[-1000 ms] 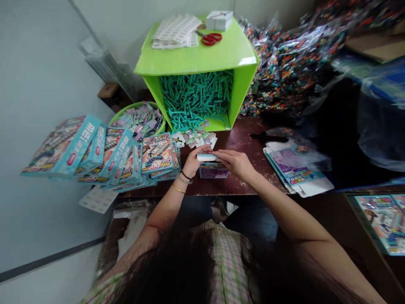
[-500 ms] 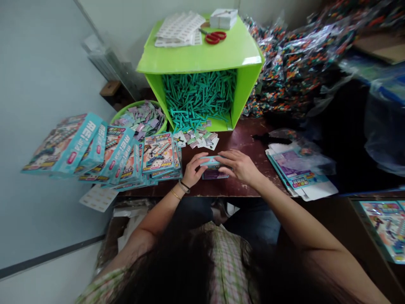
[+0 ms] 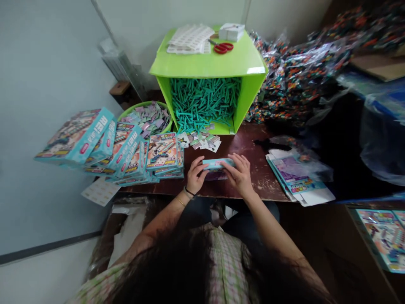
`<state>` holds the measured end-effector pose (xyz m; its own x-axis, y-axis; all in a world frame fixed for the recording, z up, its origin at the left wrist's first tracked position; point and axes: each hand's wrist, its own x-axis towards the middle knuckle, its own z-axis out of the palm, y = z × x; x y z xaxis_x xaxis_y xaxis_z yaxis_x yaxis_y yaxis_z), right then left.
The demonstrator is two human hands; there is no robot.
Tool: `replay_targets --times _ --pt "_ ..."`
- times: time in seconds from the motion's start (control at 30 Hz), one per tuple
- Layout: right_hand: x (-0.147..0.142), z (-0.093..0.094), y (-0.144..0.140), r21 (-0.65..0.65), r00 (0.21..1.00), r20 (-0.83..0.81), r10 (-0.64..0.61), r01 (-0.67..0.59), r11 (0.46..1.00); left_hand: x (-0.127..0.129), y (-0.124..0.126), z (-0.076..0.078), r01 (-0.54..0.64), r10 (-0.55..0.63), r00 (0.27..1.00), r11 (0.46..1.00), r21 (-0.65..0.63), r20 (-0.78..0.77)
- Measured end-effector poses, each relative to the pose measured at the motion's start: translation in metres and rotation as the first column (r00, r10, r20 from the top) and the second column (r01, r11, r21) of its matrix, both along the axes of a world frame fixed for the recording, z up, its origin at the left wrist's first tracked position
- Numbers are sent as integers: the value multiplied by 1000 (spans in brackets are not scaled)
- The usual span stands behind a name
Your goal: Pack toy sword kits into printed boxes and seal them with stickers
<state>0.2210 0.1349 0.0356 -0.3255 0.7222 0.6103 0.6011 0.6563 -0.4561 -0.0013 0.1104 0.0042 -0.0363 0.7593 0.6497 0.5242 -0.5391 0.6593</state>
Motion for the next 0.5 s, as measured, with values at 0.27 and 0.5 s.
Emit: replay_targets --times 0.27,0.5 --pt "-26 -13 -35 78 993 -1 -117 117 990 18 0 18 -43 45 999 996 -72 22" --pt "16 -45 -52 -350 792 -306 -529 423 836 54 -42 28 259 -163 935 922 -289 316"
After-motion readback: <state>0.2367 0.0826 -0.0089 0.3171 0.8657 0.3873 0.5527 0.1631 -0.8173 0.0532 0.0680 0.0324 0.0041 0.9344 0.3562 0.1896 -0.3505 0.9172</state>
